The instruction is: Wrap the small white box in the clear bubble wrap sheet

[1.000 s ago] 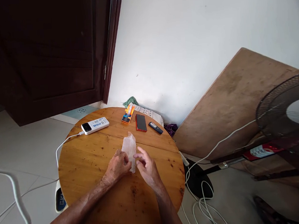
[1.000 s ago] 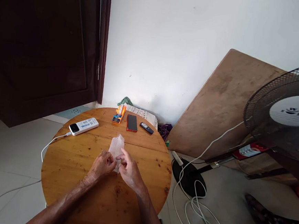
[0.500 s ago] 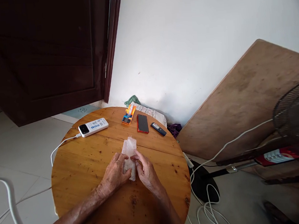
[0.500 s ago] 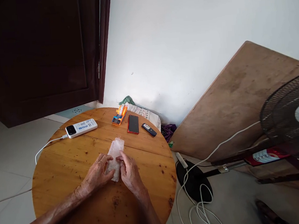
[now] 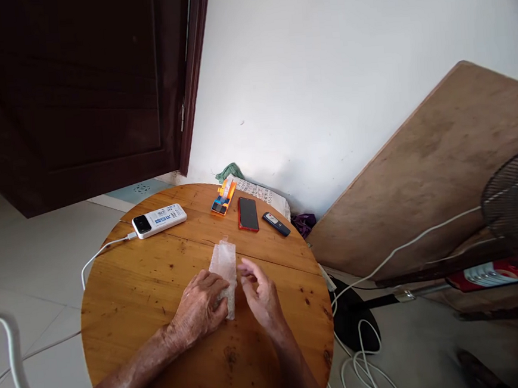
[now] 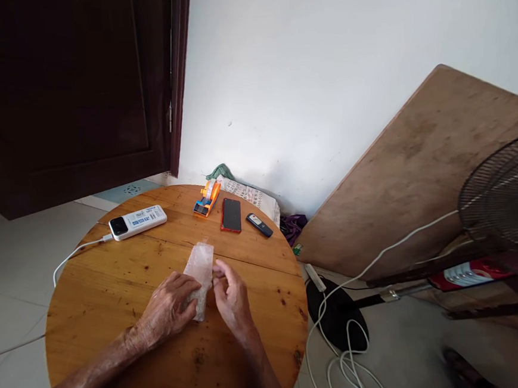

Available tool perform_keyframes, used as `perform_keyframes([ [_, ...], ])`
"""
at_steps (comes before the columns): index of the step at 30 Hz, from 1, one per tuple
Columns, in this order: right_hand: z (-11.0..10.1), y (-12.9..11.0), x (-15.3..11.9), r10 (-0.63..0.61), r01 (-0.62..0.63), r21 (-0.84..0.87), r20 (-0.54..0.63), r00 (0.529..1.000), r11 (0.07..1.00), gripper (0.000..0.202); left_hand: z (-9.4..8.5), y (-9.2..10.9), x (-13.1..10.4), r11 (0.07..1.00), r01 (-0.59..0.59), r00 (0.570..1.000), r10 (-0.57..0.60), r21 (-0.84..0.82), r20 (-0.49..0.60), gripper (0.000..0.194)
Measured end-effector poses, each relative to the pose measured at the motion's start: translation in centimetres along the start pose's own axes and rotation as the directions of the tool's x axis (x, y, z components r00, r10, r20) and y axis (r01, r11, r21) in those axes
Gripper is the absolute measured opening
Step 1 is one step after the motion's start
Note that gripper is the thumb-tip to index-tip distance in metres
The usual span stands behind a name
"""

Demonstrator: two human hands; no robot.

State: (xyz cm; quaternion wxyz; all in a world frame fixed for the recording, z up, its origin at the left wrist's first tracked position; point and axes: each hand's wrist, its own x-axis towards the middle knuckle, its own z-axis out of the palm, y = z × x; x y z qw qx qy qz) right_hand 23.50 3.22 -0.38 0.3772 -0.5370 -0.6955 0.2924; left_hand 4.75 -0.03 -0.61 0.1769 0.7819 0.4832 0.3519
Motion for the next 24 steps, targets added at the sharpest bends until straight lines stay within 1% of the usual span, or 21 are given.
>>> perform_keyframes([
  [2,-0.5,0.4,1.2,0.12,-0.117,0.057,-0.047,0.992,0.991,0.036,0.2,0.0,-0.1,1.0,0.004,1.0,-0.004,-0.006,-0.01,0.023],
  [3,-0.6,0.5,1.9,0.175,-0.171,0.091,-0.04,0.984,0.981,0.037,0.3,-0.1,-0.1,1.0,0.007,1.0,-0.007,-0.011,-0.017,0.024],
  [5,-0.3,0.7,3.6,0.263,-0.263,0.163,0.02,0.965,0.951,0.04,0.5,-0.2,-0.2,1.0,0.006,1.0,-0.007,-0.024,-0.03,0.024],
  [7,0.5,0.7,5.1,0.286,-0.298,0.202,0.089,0.954,0.933,0.039,0.6,-0.3,-0.2,0.999,-0.001,0.999,0.0,-0.041,-0.037,0.024],
  [9,1.6,0.4,6.2,0.267,-0.294,0.225,0.144,0.953,0.929,0.034,0.8,-0.4,-0.2,0.998,-0.011,0.999,0.008,-0.057,-0.039,0.025],
  [12,2.7,-0.5,6.7,0.231,-0.274,0.275,0.18,0.956,0.921,0.027,1.0,-0.7,-0.3,0.998,-0.014,0.999,0.011,-0.067,-0.045,0.027],
  [14,2.6,-1.2,6.3,0.206,-0.252,0.306,0.176,0.963,0.918,0.026,1.0,-0.8,-0.3,0.998,-0.005,0.999,0.003,-0.057,-0.048,0.029],
  [16,2.0,-2.1,5.3,0.189,-0.235,0.318,0.169,0.967,0.919,0.023,1.0,-0.7,-0.4,0.999,0.014,0.999,-0.016,-0.035,-0.051,0.03],
  [18,1.3,-3.0,4.0,0.158,-0.199,0.297,0.155,0.975,0.934,0.019,1.0,-0.6,-0.5,0.999,0.036,0.997,-0.036,0.003,-0.068,0.027],
  [21,0.6,-4.1,1.9,0.073,-0.097,0.236,0.111,0.991,0.967,0.012,1.0,-0.5,-0.8,0.992,0.098,0.987,-0.087,0.074,-0.131,0.02],
  [23,0.6,-4.5,0.5,0.011,-0.025,0.177,0.075,0.997,0.984,0.009,1.1,-0.5,-1.1,0.985,0.153,0.974,-0.136,0.082,-0.182,0.024],
  [24,0.7,-4.6,-0.2,-0.019,0.01,0.144,0.063,0.998,0.989,0.009,1.1,-0.5,-1.2,0.981,0.178,0.965,-0.161,0.07,-0.207,0.03],
])
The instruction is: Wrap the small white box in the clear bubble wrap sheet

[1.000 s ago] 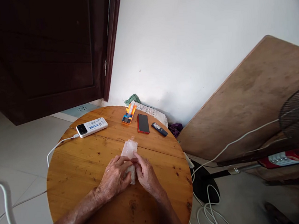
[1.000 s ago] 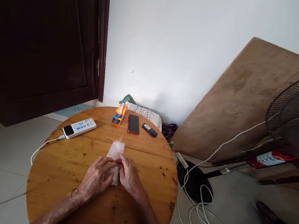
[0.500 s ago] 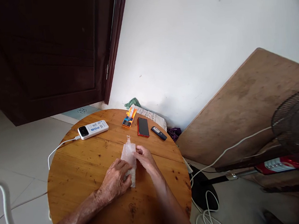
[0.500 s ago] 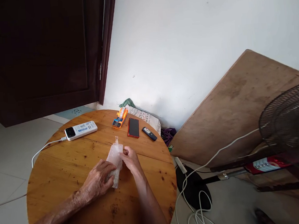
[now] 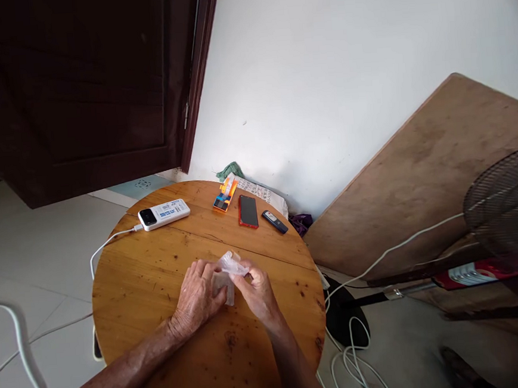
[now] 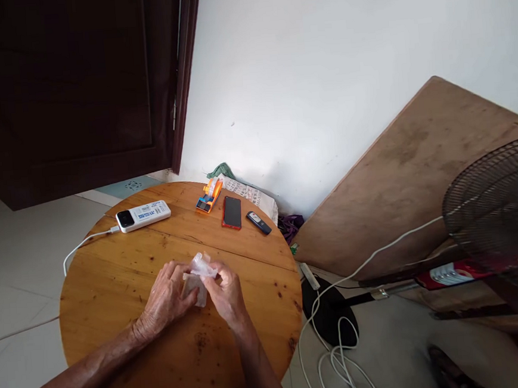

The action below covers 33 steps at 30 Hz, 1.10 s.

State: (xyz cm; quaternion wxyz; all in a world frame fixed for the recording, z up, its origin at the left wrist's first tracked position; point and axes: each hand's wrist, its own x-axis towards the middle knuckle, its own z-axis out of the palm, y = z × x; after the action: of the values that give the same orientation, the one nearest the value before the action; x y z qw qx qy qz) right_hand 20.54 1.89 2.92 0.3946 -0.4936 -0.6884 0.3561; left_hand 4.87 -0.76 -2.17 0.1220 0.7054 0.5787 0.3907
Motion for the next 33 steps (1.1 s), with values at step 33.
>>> perform_keyframes([
  [33,-0.5,2.2,-0.4,0.187,-0.229,0.14,0.261,0.947,0.963,0.018,-0.7,-1.2,3.6,0.879,0.386,0.821,-0.189,-0.28,0.539,0.031],
])
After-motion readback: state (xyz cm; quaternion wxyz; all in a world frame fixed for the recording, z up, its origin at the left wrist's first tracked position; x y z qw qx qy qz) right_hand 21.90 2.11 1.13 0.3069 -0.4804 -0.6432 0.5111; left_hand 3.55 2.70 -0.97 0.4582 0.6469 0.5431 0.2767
